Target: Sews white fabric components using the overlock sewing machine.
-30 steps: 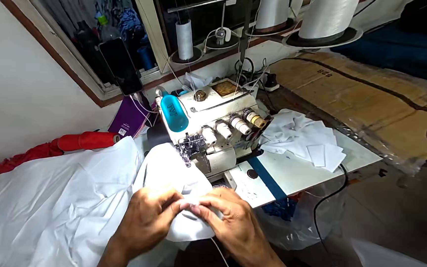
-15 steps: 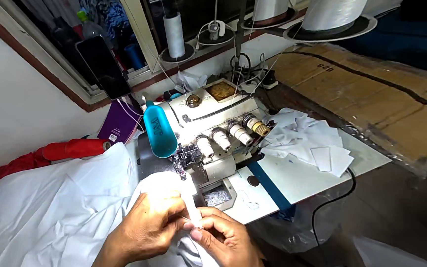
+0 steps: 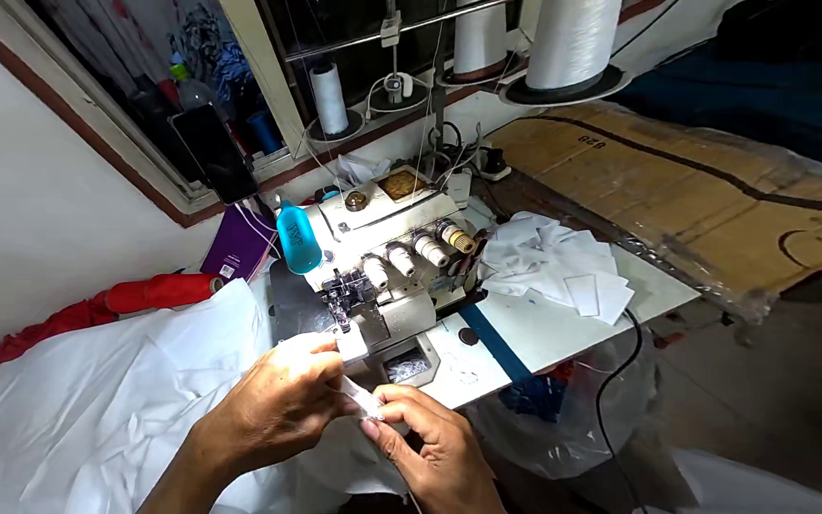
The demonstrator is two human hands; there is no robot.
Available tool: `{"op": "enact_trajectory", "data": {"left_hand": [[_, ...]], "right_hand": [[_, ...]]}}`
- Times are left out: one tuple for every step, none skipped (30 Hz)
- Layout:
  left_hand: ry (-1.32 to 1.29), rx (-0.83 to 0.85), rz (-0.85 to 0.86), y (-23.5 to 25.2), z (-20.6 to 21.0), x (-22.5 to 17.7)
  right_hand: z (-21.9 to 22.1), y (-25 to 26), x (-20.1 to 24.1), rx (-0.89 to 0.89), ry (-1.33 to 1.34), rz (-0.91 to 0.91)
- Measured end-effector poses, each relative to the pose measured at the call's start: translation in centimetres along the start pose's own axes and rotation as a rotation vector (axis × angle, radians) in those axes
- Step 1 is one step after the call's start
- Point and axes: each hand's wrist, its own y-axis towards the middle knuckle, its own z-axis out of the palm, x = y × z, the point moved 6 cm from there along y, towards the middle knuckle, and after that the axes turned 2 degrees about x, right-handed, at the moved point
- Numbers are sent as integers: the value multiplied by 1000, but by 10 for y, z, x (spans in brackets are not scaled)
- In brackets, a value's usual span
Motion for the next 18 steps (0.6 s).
{"op": "enact_trajectory", "data": {"left_hand": [[-2, -30, -1, -4, -1, 0], [-9, -58, -8, -7, -2, 0], [-18, -86, -20, -10, -2, 0], [-24, -116, -35, -13, -2, 1], [-24, -153, -51, -16, -2, 1], [-23, -195, -63, -18, -2, 0], [-17, -239, -74, -21, -2, 0], [-2, -287, -86, -23, -3, -1], [28, -339, -104, -25, -5, -2], [67, -390, -130, -27, -7, -3], [100, -432, -151, -28, -10, -5], [124, -468, -161, -29, -13, -7], [142, -491, -167, -28, -17, -9], [161, -508, -170, -26, -19, -10], [191, -528, -177, -24, -20, -10], [211, -559, -195, -20, -19, -8], [217, -592, -231, -17, -14, -1], [199, -623, -281, -13, -6, 8]], "right_hand": [[1, 0, 0, -8, 11, -6], [2, 1, 0, -18, 23, -10], [3, 1, 0, -26, 33, -10], [4, 2, 0, -36, 38, -5], [4, 2, 0, -44, 42, 3], [5, 2, 0, -53, 44, 13], [5, 2, 0, -63, 45, 23], [5, 2, 1, -76, 52, 32], [5, 3, 1, -90, 64, 45], [5, 4, 3, -104, 80, 67], [4, 5, 3, -121, 103, 101], [4, 7, 3, -136, 132, 143], [5, 10, 3, -142, 160, 184], [6, 14, 2, -135, 179, 217], [7, 17, 0, -117, 183, 248], [9, 20, -5, -95, 161, 289], [11, 22, -12, -71, 115, 331], [13, 22, -22, -50, 61, 378]]}}
